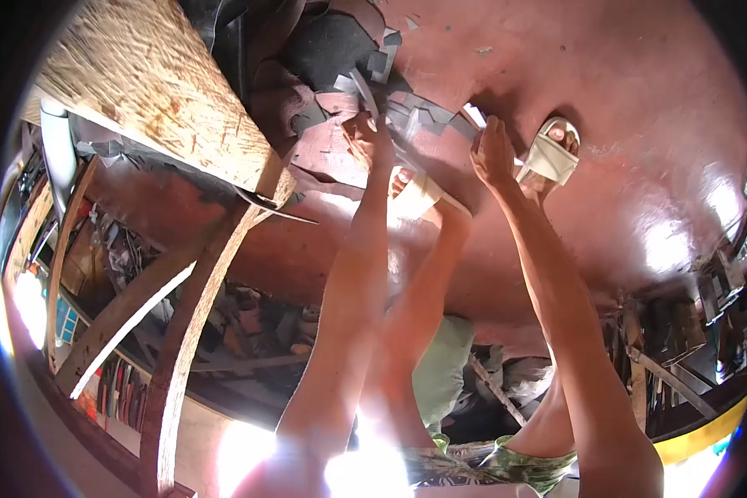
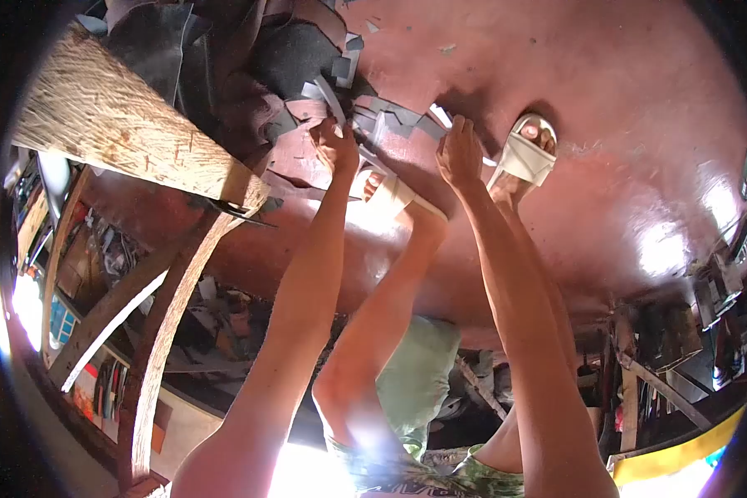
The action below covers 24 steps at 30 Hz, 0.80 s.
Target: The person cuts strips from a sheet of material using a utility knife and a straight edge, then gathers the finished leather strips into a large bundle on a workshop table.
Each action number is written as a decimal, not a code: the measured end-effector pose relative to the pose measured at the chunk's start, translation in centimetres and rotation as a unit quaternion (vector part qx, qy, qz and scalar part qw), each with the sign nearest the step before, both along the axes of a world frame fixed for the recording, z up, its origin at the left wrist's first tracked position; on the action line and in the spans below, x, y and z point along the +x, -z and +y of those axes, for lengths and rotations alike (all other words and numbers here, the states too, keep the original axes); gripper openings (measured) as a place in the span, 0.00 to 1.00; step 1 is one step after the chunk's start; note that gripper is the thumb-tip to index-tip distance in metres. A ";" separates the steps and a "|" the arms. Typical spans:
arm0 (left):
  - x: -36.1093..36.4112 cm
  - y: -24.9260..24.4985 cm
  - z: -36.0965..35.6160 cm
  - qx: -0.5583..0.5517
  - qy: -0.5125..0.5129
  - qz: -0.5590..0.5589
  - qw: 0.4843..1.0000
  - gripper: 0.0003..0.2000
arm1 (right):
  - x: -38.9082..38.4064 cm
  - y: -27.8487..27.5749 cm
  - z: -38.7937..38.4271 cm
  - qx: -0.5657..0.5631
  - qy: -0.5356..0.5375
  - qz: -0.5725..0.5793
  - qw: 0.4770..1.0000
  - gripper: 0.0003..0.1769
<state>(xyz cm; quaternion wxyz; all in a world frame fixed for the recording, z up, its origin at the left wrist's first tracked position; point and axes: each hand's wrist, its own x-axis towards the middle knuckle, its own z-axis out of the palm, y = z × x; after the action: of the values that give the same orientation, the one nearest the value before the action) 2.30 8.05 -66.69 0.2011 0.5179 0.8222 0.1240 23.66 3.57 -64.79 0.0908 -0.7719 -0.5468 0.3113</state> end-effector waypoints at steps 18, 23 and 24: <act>7.9 -28.4 -4.9 -0.141 0.041 -0.334 0.931 0.14 | -1.8 -23.7 -2.2 -0.144 0.508 0.599 0.602 0.11; 4.4 -36.4 -0.4 -0.183 -0.029 -0.212 0.960 0.15 | 0.6 -31.7 -0.4 -0.084 0.468 0.479 0.738 0.17; 3.6 -38.1 -0.4 -0.158 0.018 -0.131 0.979 0.17 | 1.0 -33.8 -0.1 -0.077 0.452 0.472 0.753 0.18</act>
<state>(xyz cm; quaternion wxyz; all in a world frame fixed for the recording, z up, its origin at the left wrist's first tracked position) 5.85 7.66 -28.61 0.3883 0.4735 0.7887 0.0555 24.65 3.42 -31.02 0.4081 -0.6880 0.0041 0.6001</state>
